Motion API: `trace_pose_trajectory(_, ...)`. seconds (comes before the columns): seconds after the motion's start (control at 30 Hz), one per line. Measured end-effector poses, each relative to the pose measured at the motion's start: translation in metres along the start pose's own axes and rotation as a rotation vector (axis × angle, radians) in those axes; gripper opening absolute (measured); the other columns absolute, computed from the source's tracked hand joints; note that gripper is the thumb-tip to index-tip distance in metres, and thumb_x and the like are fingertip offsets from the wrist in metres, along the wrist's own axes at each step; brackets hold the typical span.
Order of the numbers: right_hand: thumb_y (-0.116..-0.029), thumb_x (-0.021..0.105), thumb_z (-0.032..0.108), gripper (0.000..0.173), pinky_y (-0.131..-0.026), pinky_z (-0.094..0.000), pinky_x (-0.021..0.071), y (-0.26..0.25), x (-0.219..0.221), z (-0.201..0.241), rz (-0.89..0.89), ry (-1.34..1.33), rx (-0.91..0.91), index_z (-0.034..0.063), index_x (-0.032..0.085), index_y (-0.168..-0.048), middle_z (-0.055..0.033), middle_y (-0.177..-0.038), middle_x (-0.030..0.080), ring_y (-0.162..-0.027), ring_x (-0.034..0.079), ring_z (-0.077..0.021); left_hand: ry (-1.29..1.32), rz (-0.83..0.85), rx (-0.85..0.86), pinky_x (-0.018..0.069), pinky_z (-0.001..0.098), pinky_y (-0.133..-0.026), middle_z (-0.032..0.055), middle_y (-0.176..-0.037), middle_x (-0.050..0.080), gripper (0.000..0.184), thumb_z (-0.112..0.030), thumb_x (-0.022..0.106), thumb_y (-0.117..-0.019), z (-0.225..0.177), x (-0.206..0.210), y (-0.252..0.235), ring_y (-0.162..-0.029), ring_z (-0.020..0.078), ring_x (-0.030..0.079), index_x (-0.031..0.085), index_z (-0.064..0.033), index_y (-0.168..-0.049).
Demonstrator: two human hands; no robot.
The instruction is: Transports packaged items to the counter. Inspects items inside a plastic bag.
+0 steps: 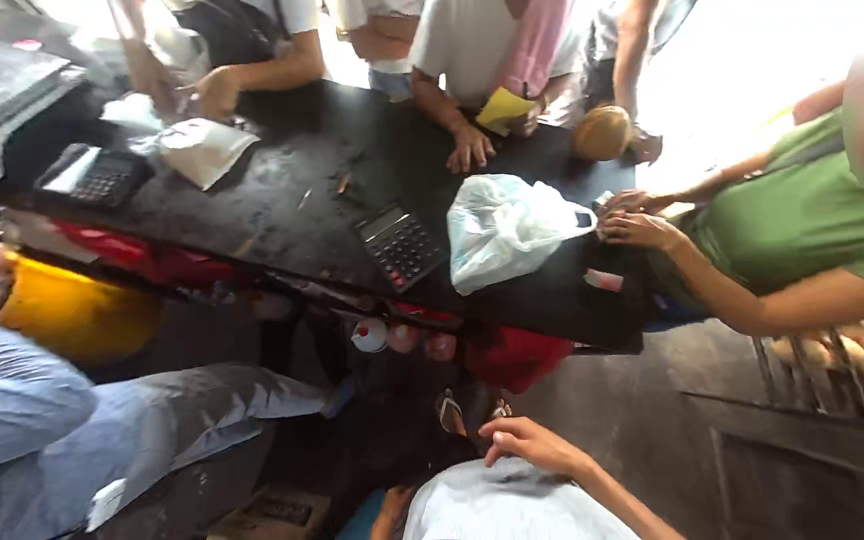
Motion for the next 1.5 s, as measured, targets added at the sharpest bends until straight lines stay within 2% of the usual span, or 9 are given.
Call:
trace_pose_trajectory(0.17, -0.1061, 0.048, 0.033, 0.047, -0.097, -0.0426, 0.0568, 0.017, -0.012, 0.011, -0.1, -0.001, -0.184, 0.0014, 0.057, -0.14, -0.0115, -0.113, 0.075, -0.103, 0.072, -0.0205, -0.091, -0.003, 0.076, 0.0552, 0.0552, -0.09, 0.0255, -0.11, 0.068, 0.044, -0.033, 0.052, -0.1074, -0.067, -0.022, -0.052, -0.097, 0.0363, 0.068, 0.062, 0.0045, -0.127)
trace_pose_trajectory(0.37, -0.1037, 0.05, 0.014, 0.033, -0.098, -0.0394, 0.0567, 0.042, -0.057, 0.107, -0.68, 0.131, -0.769, -0.0044, 0.064, -0.126, -0.0136, -0.122, 0.069, -0.111, 0.067, -0.0195, 0.003, -0.431, 1.042, 0.0586, 0.0401, -0.082, 0.0125, -0.096, 0.07, 0.036, -0.023, 0.044, -0.1076, -0.367, -0.049, 0.119, -0.087, 0.019, 0.068, 0.066, 0.0044, -0.115)
trace_pose_trajectory(0.6, -0.0967, 0.066, 0.043, 0.086, -0.087, -0.0532, 0.0579, -0.001, -0.193, 0.185, -1.254, -0.306, -0.539, 0.0122, 0.019, -0.162, -0.0196, -0.143, 0.052, -0.119, 0.061, -0.0316, -0.665, -0.754, 1.332, 0.043, 0.0637, -0.107, 0.0196, -0.159, 0.036, 0.063, -0.047, 0.075, -0.0902, -0.546, -0.048, 0.123, -0.144, 0.0429, 0.037, 0.056, -0.0184, -0.143)
trace_pose_trajectory(0.7, -0.1011, 0.058, 0.02, 0.064, -0.08, -0.0501, 0.0587, -0.019, -0.195, 0.194, -1.137, -0.083, -0.386, 0.0104, 0.03, -0.158, -0.0219, -0.112, 0.067, -0.092, 0.069, -0.0314, -0.874, -0.71, 1.365, 0.0416, 0.0657, -0.104, 0.0115, -0.147, 0.054, 0.024, -0.035, 0.069, -0.0956, -0.56, -0.046, 0.098, -0.142, 0.0394, 0.041, 0.072, -0.0175, -0.112)
trace_pose_trajectory(0.87, -0.0981, 0.055, 0.019, 0.046, -0.068, -0.0347, 0.0583, 0.016, -0.142, 0.163, -1.095, -0.13, -0.658, 0.0062, 0.053, -0.142, -0.0046, -0.082, 0.066, -0.069, 0.063, -0.0138, -0.681, -0.15, 1.517, 0.0416, 0.0509, -0.111, 0.0064, -0.109, 0.072, 0.023, -0.023, 0.056, -0.1021, -0.531, -0.107, 0.141, -0.113, 0.0197, 0.065, 0.07, -0.0058, -0.109)
trace_pose_trajectory(1.1, -0.1037, 0.057, 0.025, 0.032, -0.08, -0.0301, 0.0595, 0.02, -0.126, 0.211, -1.538, 0.455, -0.632, -0.0003, 0.066, -0.121, -0.0083, -0.107, 0.07, -0.092, 0.068, -0.0101, -0.592, 0.283, 1.715, 0.0492, 0.0317, -0.096, 0.002, -0.092, 0.065, 0.013, -0.02, 0.055, -0.1036, -0.533, -0.183, 0.175, -0.091, 0.0093, 0.063, 0.062, -0.0087, -0.103)
trace_pose_trajectory(1.23, -0.0959, 0.066, 0.018, 0.014, -0.088, -0.0327, 0.0571, -0.022, -0.146, 0.254, -0.95, 0.842, -0.641, 0.0091, 0.078, -0.096, -0.003, -0.098, 0.074, -0.097, 0.069, -0.0128, -0.665, 0.283, 1.84, 0.0444, 0.0353, -0.099, 0.0004, -0.092, 0.065, 0.019, -0.026, 0.048, -0.1082, -0.552, -0.217, 0.19, -0.091, 0.0091, 0.062, 0.061, -0.0124, -0.105)
trace_pose_trajectory(1.37, -0.0985, 0.067, 0.025, 0.034, -0.093, -0.0522, 0.0535, -0.067, -0.158, 0.272, -0.35, 0.788, -0.308, 0.0034, 0.07, -0.124, -0.0148, -0.109, 0.074, -0.103, 0.07, -0.0279, -0.644, 0.396, 1.897, 0.0423, 0.0371, -0.107, 0.003, -0.097, 0.063, 0.017, -0.024, 0.043, -0.1101, -0.558, -0.228, 0.196, -0.098, 0.0093, 0.063, 0.054, -0.0118, -0.107)
trace_pose_trajectory(1.5, -0.0903, 0.076, 0.018, 0.074, -0.111, -0.0547, 0.044, -0.073, -0.181, 0.303, -0.761, 0.943, -0.325, 0.0109, 0.042, -0.156, -0.0164, -0.148, 0.053, -0.136, 0.051, -0.032, -0.561, 0.464, 1.867, 0.0407, 0.0459, -0.114, 0.0042, -0.096, 0.063, 0.015, -0.023, 0.046, -0.1092, -0.549, -0.242, 0.199, -0.099, 0.0121, 0.065, 0.055, -0.0114, -0.105)
Point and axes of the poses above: each hand's wrist, its own y-axis away from the middle knuckle, its own x-axis out of the palm, z = x × y, the point moved 1 cm from there along -y, towards the middle knuckle
